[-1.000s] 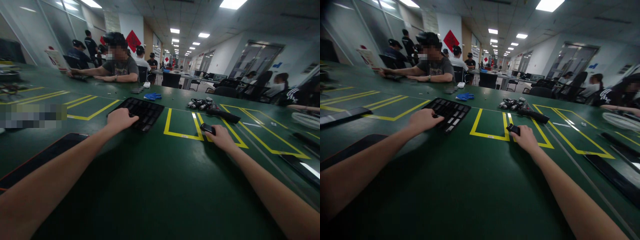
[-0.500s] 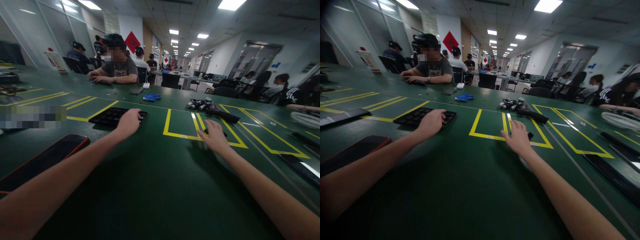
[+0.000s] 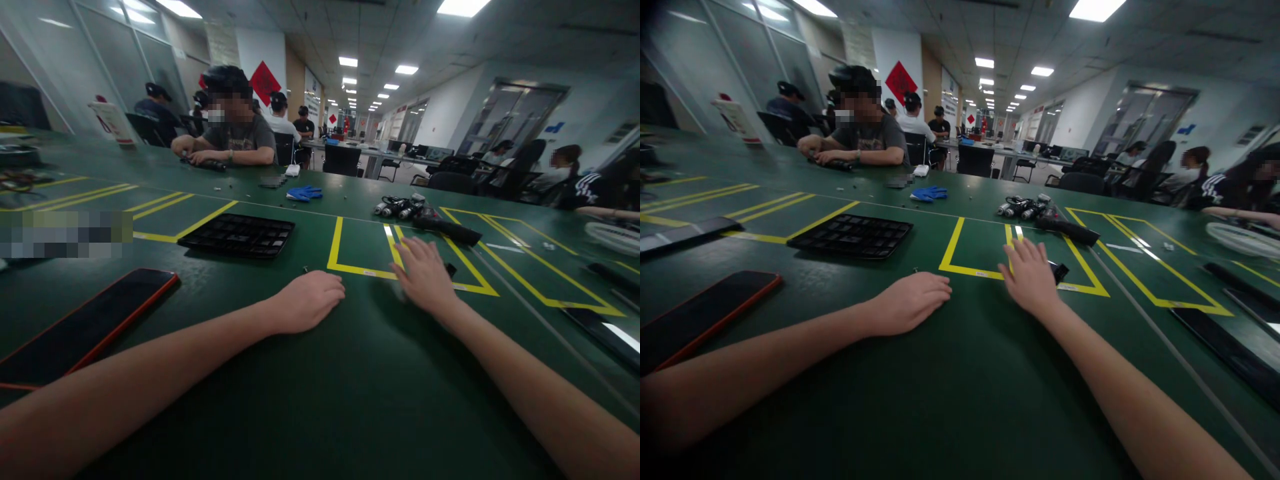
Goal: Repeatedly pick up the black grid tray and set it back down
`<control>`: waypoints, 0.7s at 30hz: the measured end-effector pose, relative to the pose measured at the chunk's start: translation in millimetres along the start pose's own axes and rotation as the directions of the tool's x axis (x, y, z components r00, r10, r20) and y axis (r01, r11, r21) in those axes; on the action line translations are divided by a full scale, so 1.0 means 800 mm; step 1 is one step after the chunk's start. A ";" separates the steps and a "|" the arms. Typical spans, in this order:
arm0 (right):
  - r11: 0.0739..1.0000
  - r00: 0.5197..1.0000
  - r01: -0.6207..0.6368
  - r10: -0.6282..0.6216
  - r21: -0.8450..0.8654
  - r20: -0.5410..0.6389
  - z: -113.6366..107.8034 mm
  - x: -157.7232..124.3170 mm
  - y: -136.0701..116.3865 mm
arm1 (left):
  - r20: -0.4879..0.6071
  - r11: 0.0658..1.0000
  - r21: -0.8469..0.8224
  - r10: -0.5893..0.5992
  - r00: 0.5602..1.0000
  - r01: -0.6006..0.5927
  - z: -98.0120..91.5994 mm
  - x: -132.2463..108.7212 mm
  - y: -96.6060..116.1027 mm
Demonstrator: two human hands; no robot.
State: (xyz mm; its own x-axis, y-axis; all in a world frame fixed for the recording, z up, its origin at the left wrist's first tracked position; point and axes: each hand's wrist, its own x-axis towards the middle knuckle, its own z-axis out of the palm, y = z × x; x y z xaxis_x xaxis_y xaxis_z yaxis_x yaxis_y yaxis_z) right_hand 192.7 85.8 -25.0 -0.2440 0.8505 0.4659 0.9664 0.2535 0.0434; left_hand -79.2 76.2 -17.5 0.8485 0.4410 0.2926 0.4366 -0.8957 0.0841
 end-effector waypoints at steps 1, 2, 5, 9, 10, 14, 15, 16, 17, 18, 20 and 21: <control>0.993 0.996 -0.093 0.091 -0.075 -0.026 0.003 0.002 0.021 | 0.025 0.997 -0.014 0.074 0.997 -0.073 0.000 0.000 0.013; 0.976 0.986 -0.169 0.167 -0.139 -0.027 0.008 0.002 0.040 | 0.042 0.993 -0.023 0.121 0.992 -0.120 0.000 0.001 0.024; 0.943 0.935 -0.291 0.316 -0.161 0.162 0.021 -0.002 0.080 | 0.039 0.997 0.028 0.071 0.997 -0.073 0.000 0.005 0.039; 0.945 0.921 -0.299 0.322 -0.134 0.220 0.030 -0.004 0.091 | -0.036 0.921 0.211 -0.328 0.944 0.328 -0.005 0.007 0.014; 0.946 0.925 -0.294 0.317 -0.137 0.209 0.030 -0.003 0.090 | -0.037 0.871 0.239 -0.433 0.900 0.429 -0.007 0.006 0.004; 0.945 0.922 -0.306 0.325 -0.115 0.210 0.028 -0.002 0.086 | 0.082 0.807 0.235 -0.572 0.816 0.542 -0.007 -0.001 -0.029; 0.944 0.920 -0.312 0.329 -0.110 0.214 0.028 -0.001 0.086 | 0.107 0.826 0.205 -0.552 0.827 0.525 -0.007 -0.002 -0.033; 0.943 0.917 -0.316 0.332 -0.106 0.219 0.028 -0.001 0.087 | 0.114 0.843 0.163 -0.533 0.839 0.513 -0.007 -0.002 -0.035; 0.942 0.915 -0.320 0.336 -0.104 0.224 0.028 -0.001 0.087 | 0.105 0.848 0.108 -0.528 0.843 0.518 -0.008 -0.001 -0.038; 0.941 0.914 -0.322 0.338 -0.105 0.226 0.028 -0.001 0.088 | 0.088 0.838 0.032 -0.545 0.834 0.545 -0.010 0.001 -0.040; 0.940 0.912 -0.324 0.340 -0.104 0.230 0.028 0.000 0.089 | 0.050 0.731 -0.215 -0.654 0.755 0.647 -0.021 0.005 -0.050; 0.940 0.911 -0.326 0.340 -0.100 0.232 0.028 0.000 0.089 | 0.044 0.623 -0.378 -0.727 0.685 0.685 -0.029 0.006 -0.059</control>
State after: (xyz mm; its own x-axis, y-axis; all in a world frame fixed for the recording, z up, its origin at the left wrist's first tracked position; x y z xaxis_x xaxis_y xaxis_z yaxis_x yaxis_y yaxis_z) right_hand 259.6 114.0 -41.9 0.0878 0.9681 0.2346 0.9961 -0.0850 -0.0221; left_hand -102.4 119.1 2.0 0.2768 0.9560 0.0975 0.7399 -0.2768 0.6131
